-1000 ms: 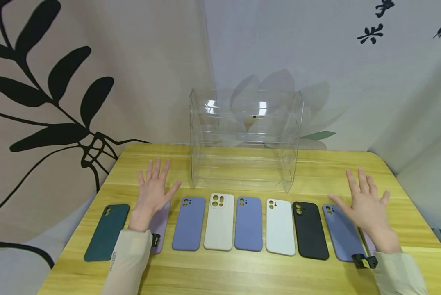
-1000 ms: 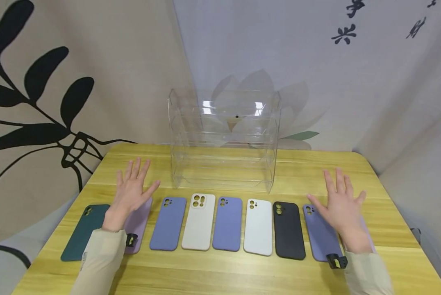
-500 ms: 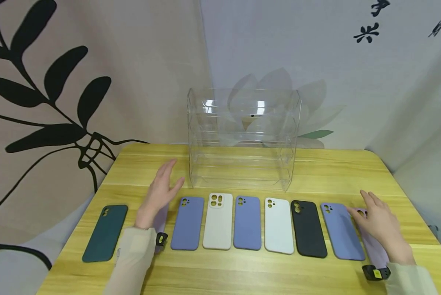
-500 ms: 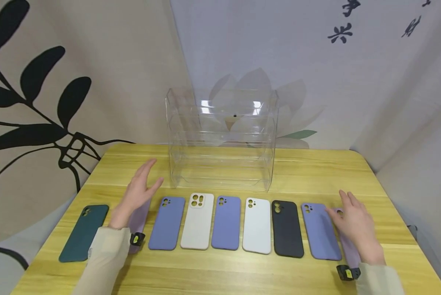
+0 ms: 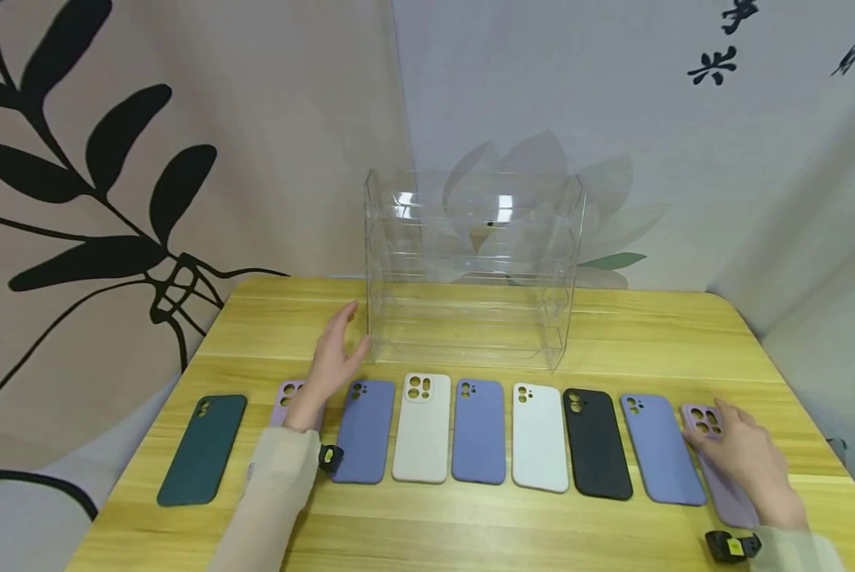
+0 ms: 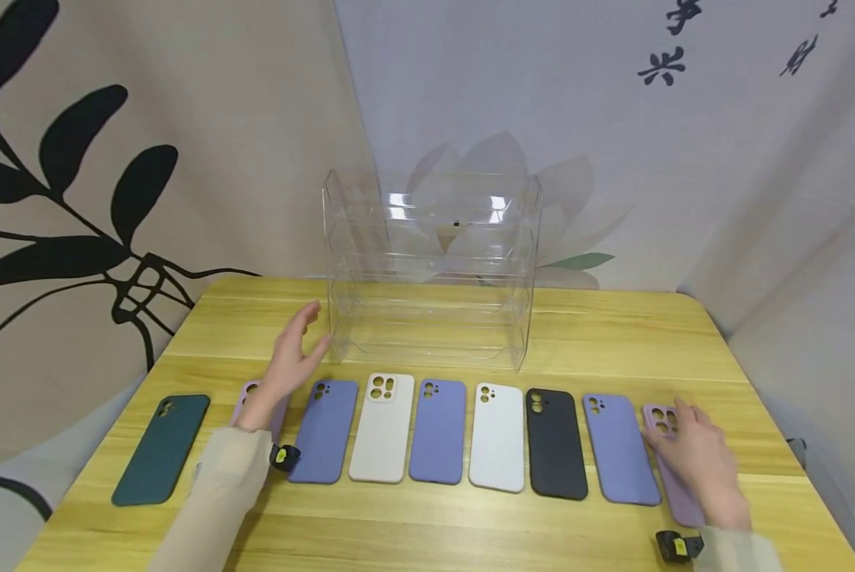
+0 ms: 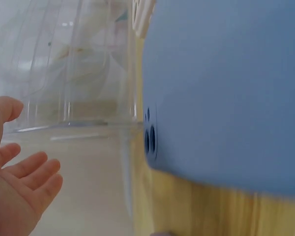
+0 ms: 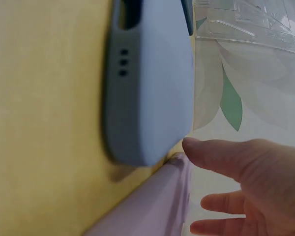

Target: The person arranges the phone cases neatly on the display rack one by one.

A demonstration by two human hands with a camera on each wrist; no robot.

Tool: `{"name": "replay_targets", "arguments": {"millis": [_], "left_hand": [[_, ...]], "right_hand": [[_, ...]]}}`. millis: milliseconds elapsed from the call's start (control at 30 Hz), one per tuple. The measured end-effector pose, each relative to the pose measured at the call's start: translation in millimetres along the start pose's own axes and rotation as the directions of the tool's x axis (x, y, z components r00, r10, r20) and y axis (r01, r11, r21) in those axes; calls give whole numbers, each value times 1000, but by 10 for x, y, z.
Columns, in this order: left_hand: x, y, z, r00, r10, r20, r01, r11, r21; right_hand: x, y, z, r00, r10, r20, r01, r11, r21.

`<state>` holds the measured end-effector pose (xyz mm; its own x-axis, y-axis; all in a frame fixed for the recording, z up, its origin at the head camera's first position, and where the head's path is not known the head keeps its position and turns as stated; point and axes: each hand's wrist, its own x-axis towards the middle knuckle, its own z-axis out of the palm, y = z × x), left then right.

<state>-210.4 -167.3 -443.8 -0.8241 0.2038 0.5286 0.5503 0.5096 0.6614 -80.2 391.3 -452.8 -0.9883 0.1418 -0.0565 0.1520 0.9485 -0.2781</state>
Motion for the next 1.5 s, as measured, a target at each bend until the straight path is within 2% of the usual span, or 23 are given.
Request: {"name": "replay_targets", "arguments": {"millis": [100, 233, 367, 533, 767, 967, 1033, 1200, 1267, 1500], "left_hand": [[33, -6, 58, 999, -4, -39, 3, 999, -35], [87, 47, 108, 995, -79, -57, 74, 992, -100], [129, 181, 123, 986, -155, -55, 143, 973, -180], [164, 337, 107, 977, -197, -84, 171, 952, -255], [174, 49, 213, 960, -261, -99, 233, 945, -230], [161, -26, 238, 960, -259, -102, 230, 945, -234], [158, -29, 243, 960, -259, -103, 229, 945, -235], [168, 235, 162, 961, -255, -108, 225, 946, -234], [173, 295, 140, 961, -253, -109, 222, 947, -234], [165, -19, 248, 958, -266, -110, 233, 941, -247]], "right_hand": [[-7, 10, 27, 1000, 3, -5, -3, 1000, -10], [0, 22, 41, 1000, 11, -12, -11, 1000, -15], [6, 29, 36, 1000, 30, -7, -30, 1000, -7], [36, 38, 7, 996, 77, 47, -77, 997, 9], [71, 50, -4, 986, 127, 104, -131, 991, 32], [90, 47, 8, 975, 188, 115, -196, 979, 60], [94, 45, 11, 973, 202, 110, -210, 975, 65], [85, 30, 10, 975, 206, 85, -212, 975, 69], [82, 19, 3, 977, 203, 69, -208, 976, 71], [84, -48, -47, 983, 181, -17, -179, 980, 81]]}}
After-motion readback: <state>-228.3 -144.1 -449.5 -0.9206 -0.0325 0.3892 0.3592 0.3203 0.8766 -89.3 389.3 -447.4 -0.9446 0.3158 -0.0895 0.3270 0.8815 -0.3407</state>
